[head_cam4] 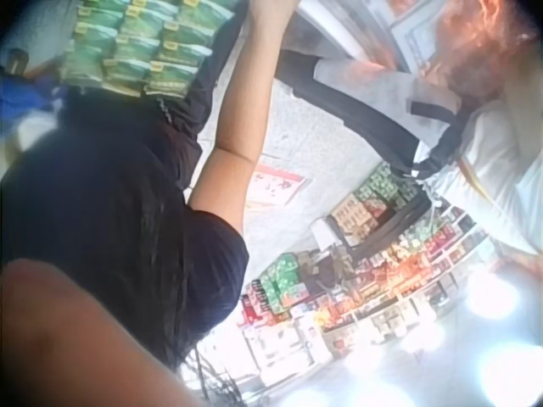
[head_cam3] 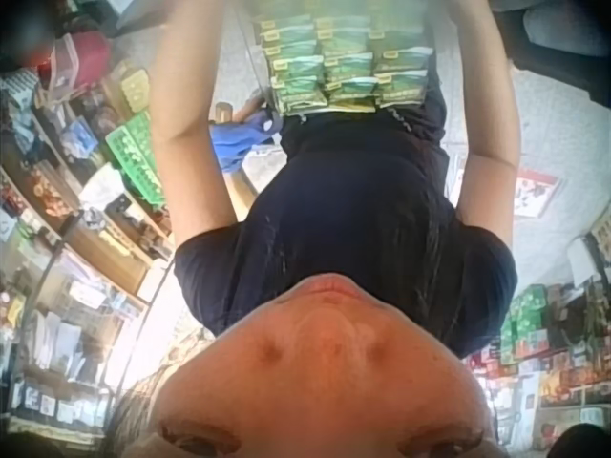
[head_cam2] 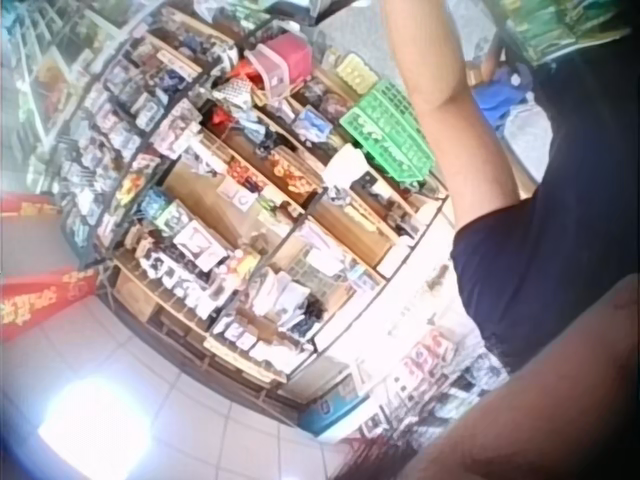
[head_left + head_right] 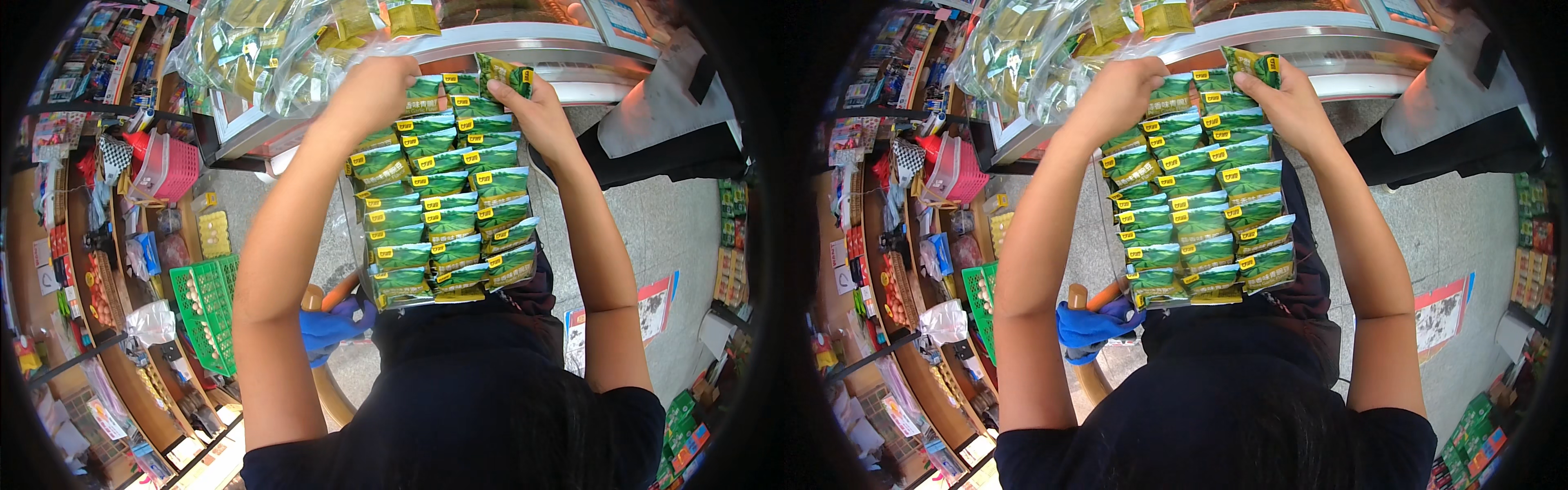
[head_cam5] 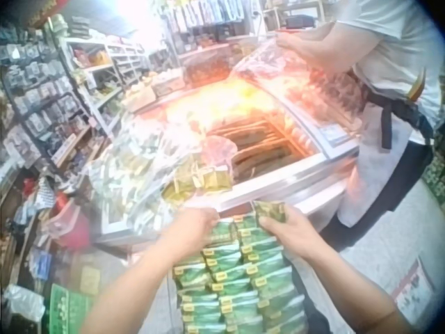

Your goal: The person arranges green packaged items on a refrigerated display shelf, then wipes shelves with a blue cloth and places a printed sheet on a shelf edge. The person handles packaged goods and a cleaning cloth while moving between aisles in a small store.

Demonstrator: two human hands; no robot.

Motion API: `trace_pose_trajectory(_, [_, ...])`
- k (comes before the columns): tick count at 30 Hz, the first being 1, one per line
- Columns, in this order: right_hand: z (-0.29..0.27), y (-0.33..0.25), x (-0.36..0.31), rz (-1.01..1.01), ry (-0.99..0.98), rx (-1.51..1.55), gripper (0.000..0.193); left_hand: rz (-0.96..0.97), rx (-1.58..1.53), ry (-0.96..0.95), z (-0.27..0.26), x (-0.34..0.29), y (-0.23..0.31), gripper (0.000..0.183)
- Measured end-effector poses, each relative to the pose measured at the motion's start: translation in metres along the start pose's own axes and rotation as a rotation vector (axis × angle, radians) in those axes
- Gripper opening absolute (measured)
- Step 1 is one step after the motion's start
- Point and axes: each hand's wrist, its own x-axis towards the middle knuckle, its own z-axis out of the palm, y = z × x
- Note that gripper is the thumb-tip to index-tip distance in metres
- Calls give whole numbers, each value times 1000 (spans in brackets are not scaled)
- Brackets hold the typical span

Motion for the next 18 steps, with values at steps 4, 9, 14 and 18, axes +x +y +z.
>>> trace_pose_trajectory(4, [-1, 0, 1, -15, -12, -51, 27, -47, 34, -28, 3, -3, 4, 15])
trace_pose_trajectory(9, [0, -8, -2, 14, -22, -29, 25, -88, -43, -6, -8, -8, 13, 14])
trace_pose_trajectory(14, [0, -9, -2, 35, -39, -5, 24, -68, -65, 8, 1, -10, 10, 14])
trace_pose_trajectory(18, [1, -7, -2, 20, -17, 23, 25, -57, -14, -5, 3, -8, 6, 16])
